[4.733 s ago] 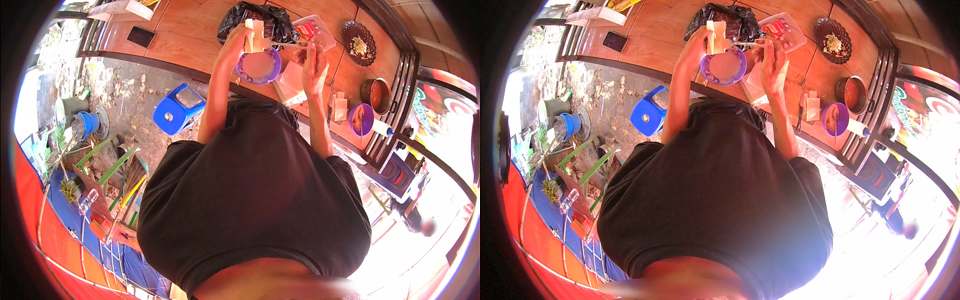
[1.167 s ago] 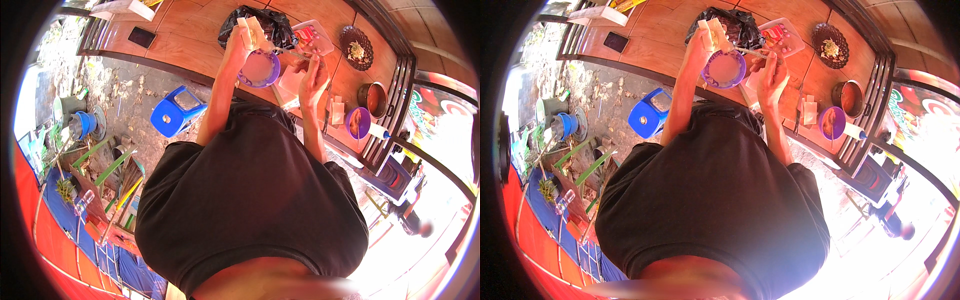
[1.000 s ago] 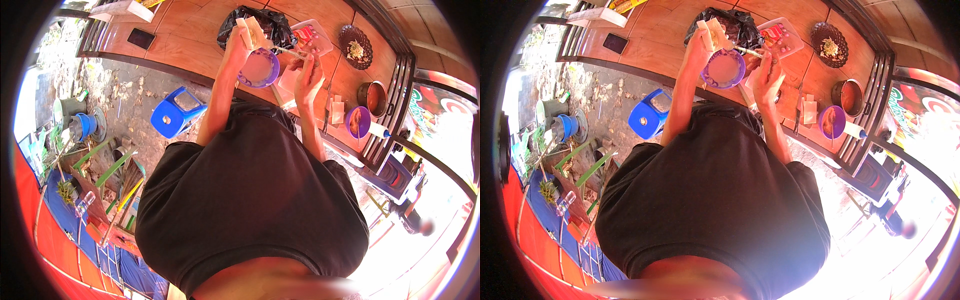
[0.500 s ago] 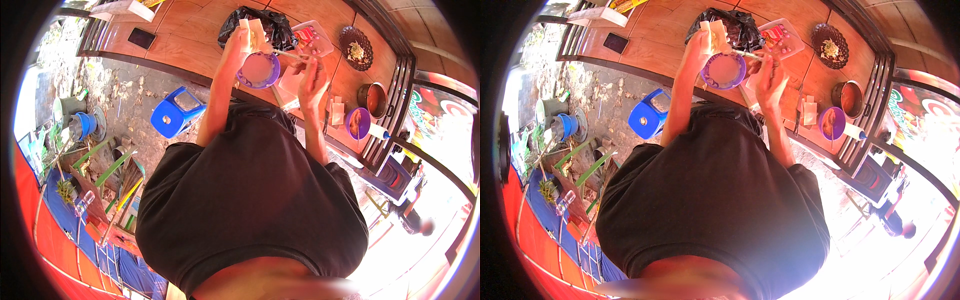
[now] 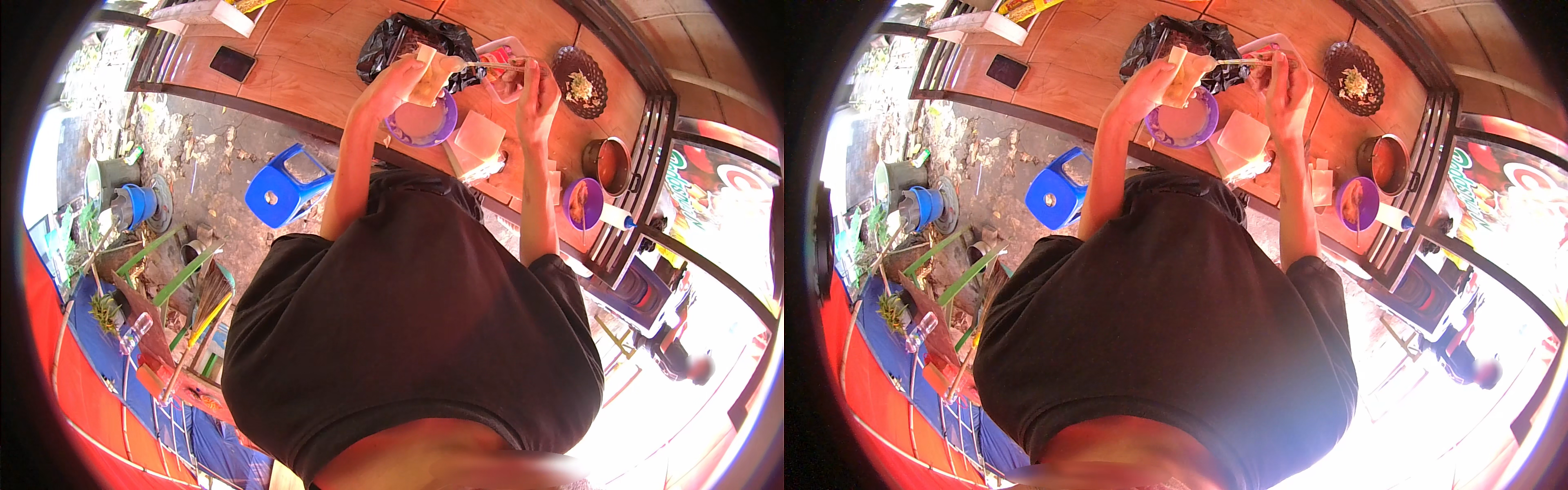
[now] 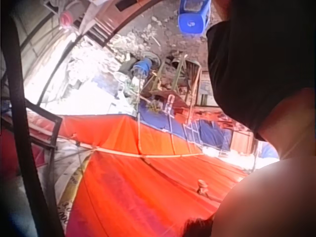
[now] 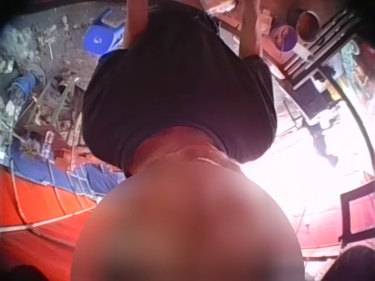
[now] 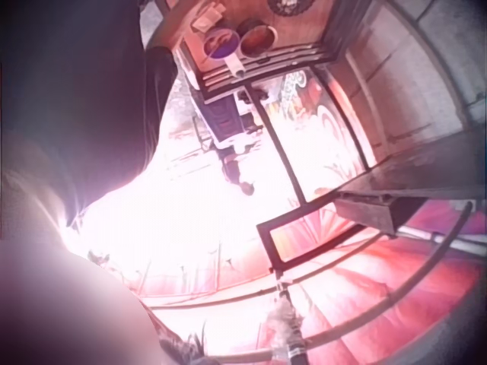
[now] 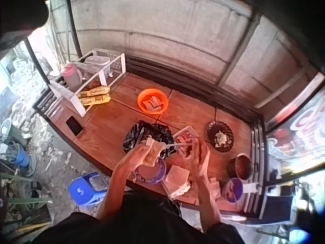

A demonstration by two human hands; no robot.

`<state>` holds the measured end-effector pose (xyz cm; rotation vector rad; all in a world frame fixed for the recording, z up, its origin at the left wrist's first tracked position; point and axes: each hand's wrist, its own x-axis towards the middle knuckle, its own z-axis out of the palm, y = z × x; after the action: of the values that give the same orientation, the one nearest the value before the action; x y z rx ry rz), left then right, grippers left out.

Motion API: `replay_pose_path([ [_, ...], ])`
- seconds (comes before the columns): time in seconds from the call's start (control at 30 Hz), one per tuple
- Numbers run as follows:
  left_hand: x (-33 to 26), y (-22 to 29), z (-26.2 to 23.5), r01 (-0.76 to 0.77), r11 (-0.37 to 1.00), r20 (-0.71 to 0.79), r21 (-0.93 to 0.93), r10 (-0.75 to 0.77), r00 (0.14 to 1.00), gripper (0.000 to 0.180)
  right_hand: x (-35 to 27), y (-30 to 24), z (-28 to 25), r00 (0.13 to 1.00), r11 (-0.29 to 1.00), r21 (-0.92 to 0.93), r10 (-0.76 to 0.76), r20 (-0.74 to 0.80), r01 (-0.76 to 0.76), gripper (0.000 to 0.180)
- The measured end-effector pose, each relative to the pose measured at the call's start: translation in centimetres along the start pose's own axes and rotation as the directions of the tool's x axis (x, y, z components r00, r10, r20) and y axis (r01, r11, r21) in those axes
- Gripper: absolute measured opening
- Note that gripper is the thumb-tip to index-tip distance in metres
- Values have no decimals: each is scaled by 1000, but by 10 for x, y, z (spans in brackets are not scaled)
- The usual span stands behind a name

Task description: The person assembles a food item by applying a liquid to a flat sheet, adding a filling, and folding it into a packet. The process is repeated with multiple sheets and fillings.

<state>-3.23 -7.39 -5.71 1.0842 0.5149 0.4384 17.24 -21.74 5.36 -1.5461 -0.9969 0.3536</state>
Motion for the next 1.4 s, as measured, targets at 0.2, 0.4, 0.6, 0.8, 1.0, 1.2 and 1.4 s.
replay_pose_path([
  [0.2, 4, -3, -4, 160, 981, 80, -112, -152, 985, 41, 8, 16, -4, 999, 999, 27, -19, 44, 18, 38],
  [0.4, 0, 6, -1, 206, 961, 188, -187, -171, 967, 44, 13, 17, -1, 999, 996, 83, 9, 35, -12, 39],
  [0.6, 1, -1, -2, 128, 976, 115, -175, -108, 987, 30, -1, -15, -7, 997, 996, -62, -67, 45, 69, 32],
  [0.8, 12, -14, -5, 163, 966, 23, -203, -162, 987, 36, -2, -26, -5, 976, 973, -109, -192, 102, 202, 23],
  [1.0, 4, -1, 4, 167, 959, 0, -229, -171, 985, 24, -2, -32, -6, 984, 970, -174, -157, 80, 169, 22],
  [1.2, 3, 10, 7, 208, 908, -5, -363, -226, 974, 26, 0, -42, -5, 918, 895, -241, -326, 225, 376, 9],
  [1.4, 0, 9, 7, 118, 956, 105, -268, -93, 990, 29, -7, -43, 1, 904, 907, -174, -331, 269, 384, 8],
])
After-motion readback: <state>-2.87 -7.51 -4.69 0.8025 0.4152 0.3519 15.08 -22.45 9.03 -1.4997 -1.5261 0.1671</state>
